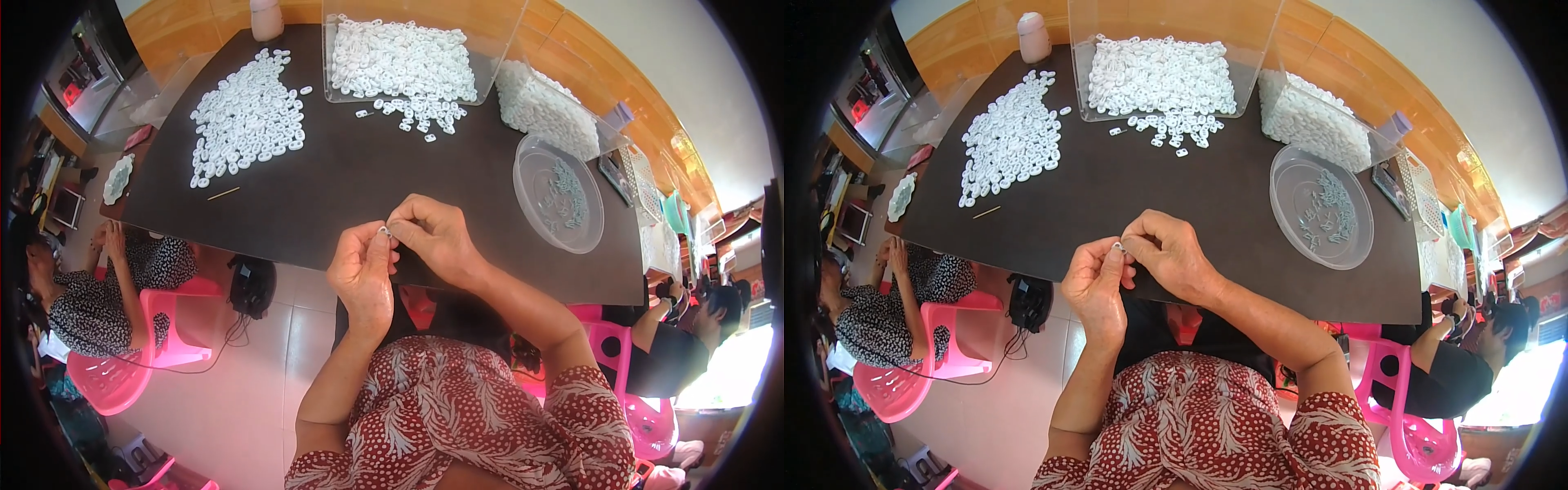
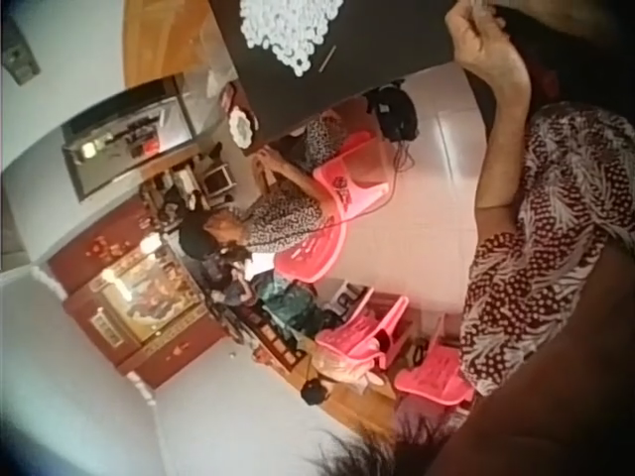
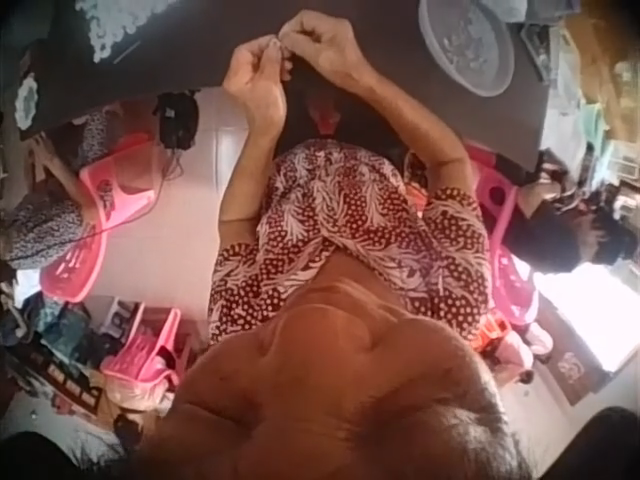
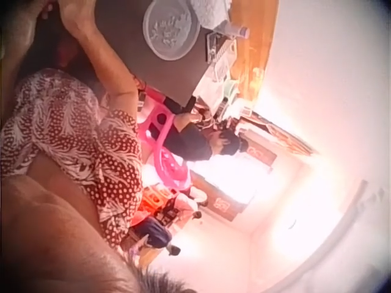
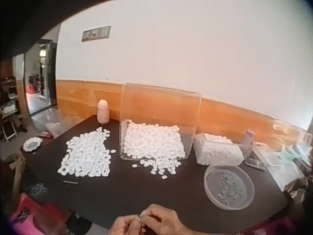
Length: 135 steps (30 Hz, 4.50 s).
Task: Manually assembling small white plastic components by inserting small pins into them.
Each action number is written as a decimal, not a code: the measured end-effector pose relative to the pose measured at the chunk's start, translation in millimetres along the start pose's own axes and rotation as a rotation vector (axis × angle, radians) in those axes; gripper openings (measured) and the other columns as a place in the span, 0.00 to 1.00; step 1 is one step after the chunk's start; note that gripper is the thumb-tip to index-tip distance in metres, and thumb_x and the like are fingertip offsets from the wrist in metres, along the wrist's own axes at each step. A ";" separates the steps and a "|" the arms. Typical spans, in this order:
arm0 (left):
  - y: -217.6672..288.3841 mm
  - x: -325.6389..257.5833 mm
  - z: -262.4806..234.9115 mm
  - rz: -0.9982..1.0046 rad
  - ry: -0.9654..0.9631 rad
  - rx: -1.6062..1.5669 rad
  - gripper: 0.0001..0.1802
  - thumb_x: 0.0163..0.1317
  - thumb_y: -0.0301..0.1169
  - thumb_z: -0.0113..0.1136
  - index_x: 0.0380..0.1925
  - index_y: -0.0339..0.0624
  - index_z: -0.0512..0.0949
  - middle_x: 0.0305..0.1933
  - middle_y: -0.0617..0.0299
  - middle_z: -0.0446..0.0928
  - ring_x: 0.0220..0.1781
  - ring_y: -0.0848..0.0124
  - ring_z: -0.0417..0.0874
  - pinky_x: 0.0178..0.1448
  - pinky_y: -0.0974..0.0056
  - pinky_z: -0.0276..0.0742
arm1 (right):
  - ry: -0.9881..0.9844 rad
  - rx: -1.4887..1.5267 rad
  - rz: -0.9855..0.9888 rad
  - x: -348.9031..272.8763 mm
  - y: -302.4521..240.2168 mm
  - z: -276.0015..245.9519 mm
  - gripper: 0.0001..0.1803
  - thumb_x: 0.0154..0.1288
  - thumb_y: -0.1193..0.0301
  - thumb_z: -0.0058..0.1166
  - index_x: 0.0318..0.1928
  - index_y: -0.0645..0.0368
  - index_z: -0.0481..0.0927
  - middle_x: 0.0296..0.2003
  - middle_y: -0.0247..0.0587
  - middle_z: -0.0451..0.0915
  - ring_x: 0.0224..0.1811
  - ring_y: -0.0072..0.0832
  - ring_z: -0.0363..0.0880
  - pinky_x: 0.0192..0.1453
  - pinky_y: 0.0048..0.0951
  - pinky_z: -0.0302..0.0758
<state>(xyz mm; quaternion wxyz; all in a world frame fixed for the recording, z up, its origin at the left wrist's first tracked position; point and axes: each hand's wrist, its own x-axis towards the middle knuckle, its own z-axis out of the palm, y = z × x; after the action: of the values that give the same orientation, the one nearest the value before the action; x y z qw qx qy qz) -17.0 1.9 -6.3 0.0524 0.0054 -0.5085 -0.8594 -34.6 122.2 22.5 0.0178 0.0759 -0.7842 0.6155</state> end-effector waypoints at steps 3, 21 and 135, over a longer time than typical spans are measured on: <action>0.6 1.7 0.9 0.018 -0.008 0.003 0.04 0.63 0.22 0.53 0.36 0.33 0.75 0.28 0.65 0.75 0.26 0.82 0.73 0.27 0.78 0.68 | 0.022 -0.038 -0.056 1.6 1.0 1.5 0.05 0.60 0.76 0.52 0.29 0.65 0.75 0.25 0.33 0.75 0.27 0.17 0.70 0.31 0.22 0.69; -14.7 36.2 -6.2 -0.008 -0.038 0.023 0.05 0.63 0.22 0.53 0.37 0.32 0.75 0.29 0.60 0.77 0.25 0.80 0.74 0.27 0.77 0.70 | 0.256 -0.980 -0.532 183.6 61.3 -61.0 0.13 0.49 0.80 0.50 0.36 0.54 0.82 0.26 0.47 0.75 0.35 0.45 0.72 0.38 0.42 0.69; -4.3 -10.3 4.5 0.052 0.000 -0.092 0.14 0.64 0.23 0.53 0.49 0.29 0.72 0.34 0.60 0.76 0.32 0.77 0.75 0.34 0.74 0.73 | -0.024 0.106 -0.092 -3.5 -1.4 -1.8 0.04 0.62 0.81 0.49 0.34 0.68 0.77 0.29 0.36 0.73 0.29 0.18 0.75 0.33 0.22 0.73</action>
<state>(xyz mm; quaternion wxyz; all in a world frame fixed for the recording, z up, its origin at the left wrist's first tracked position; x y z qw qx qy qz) -7.4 8.8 -8.3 0.0749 -0.0104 -0.4683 -0.8803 -31.1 123.9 23.9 0.0326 0.1199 -0.7464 0.6538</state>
